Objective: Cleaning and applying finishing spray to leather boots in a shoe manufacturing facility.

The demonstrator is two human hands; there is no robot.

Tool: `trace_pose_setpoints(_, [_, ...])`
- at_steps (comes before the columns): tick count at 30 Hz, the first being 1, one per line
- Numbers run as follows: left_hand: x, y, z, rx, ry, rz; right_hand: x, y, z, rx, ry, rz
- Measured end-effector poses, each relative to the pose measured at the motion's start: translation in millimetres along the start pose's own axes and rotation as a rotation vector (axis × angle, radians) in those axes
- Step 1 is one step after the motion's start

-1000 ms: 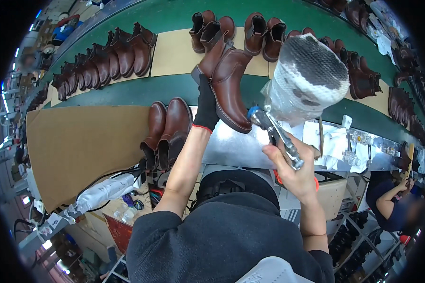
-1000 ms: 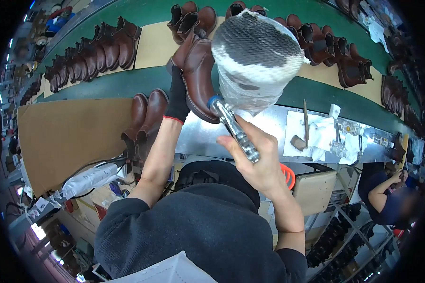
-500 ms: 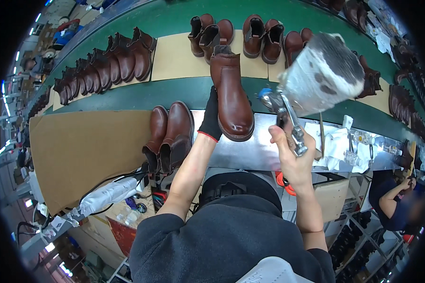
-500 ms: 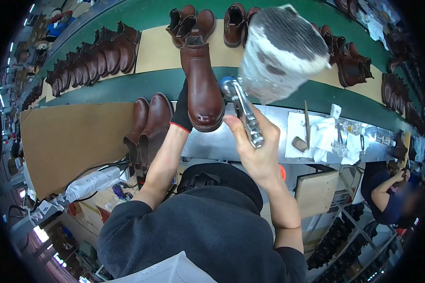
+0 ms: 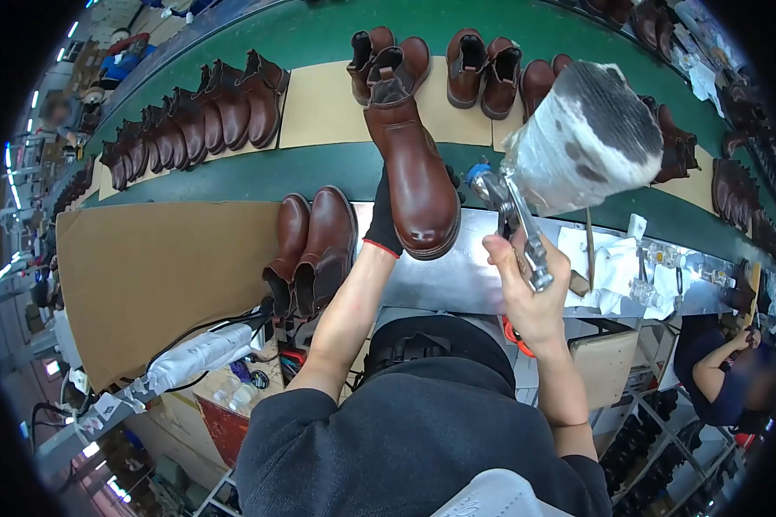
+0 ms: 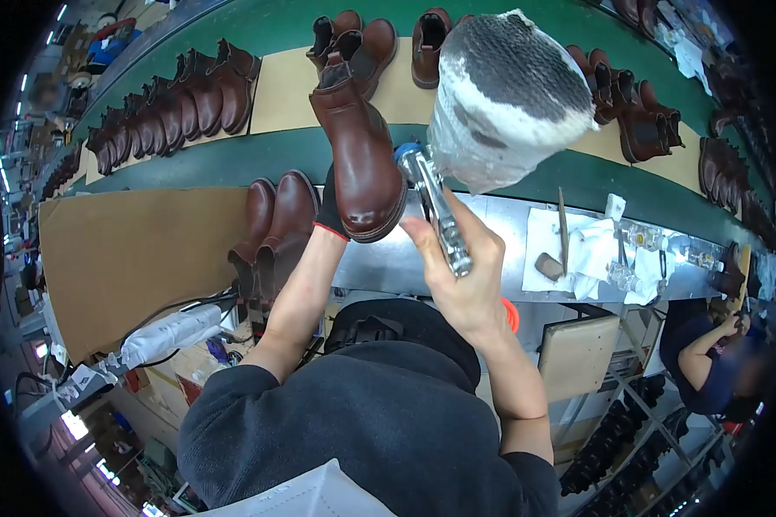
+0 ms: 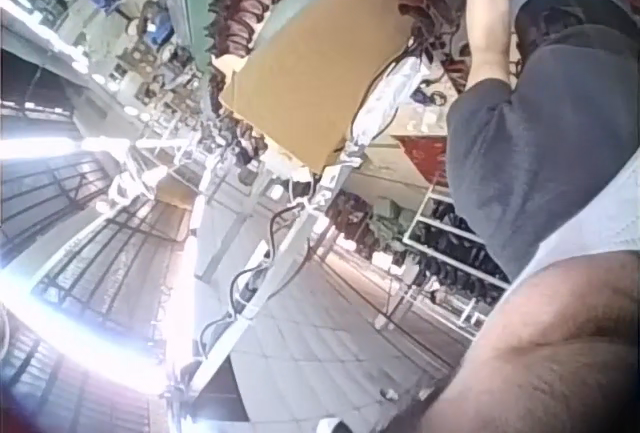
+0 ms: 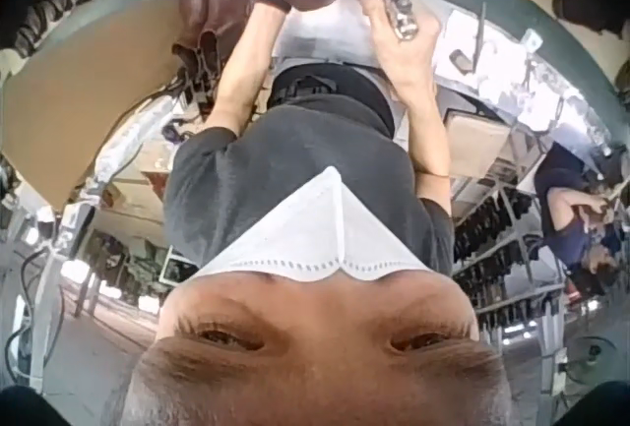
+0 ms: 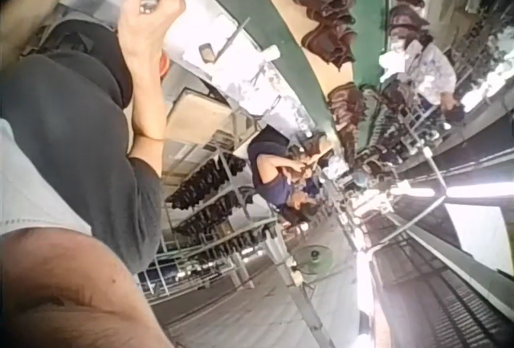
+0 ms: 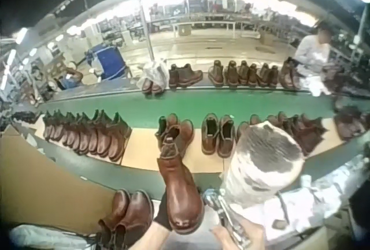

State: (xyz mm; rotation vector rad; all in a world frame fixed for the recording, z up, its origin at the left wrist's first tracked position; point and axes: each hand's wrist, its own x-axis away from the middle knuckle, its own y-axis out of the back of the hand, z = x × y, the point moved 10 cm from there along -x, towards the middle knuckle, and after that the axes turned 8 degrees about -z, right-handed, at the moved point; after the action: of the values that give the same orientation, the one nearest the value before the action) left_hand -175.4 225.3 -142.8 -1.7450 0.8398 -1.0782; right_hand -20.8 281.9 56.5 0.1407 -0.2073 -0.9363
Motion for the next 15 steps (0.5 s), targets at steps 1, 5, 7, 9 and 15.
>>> trace_pose_setpoints(1, [-3,3,-5,-0.046,-0.038,0.013,4,-2,5,-0.007,0.032,0.025])
trace_pose_setpoints(5, [-9,-2,-13,-0.536,-0.208,-0.078,-1,-12,19,-0.030,0.067,0.105])
trace_pose_setpoints(7, [-14,20,-15,-0.378,-0.154,-0.045,-4,-29,24,-0.042,0.087,0.167])
trace_pose_setpoints(9, [-20,53,-26,-0.482,-0.189,0.062,-7,-36,25,-0.072,0.063,0.159])
trace_pose_setpoints(15, [-13,19,-8,-0.228,-0.082,-0.044,-12,-10,1,-0.116,0.038,-0.001])
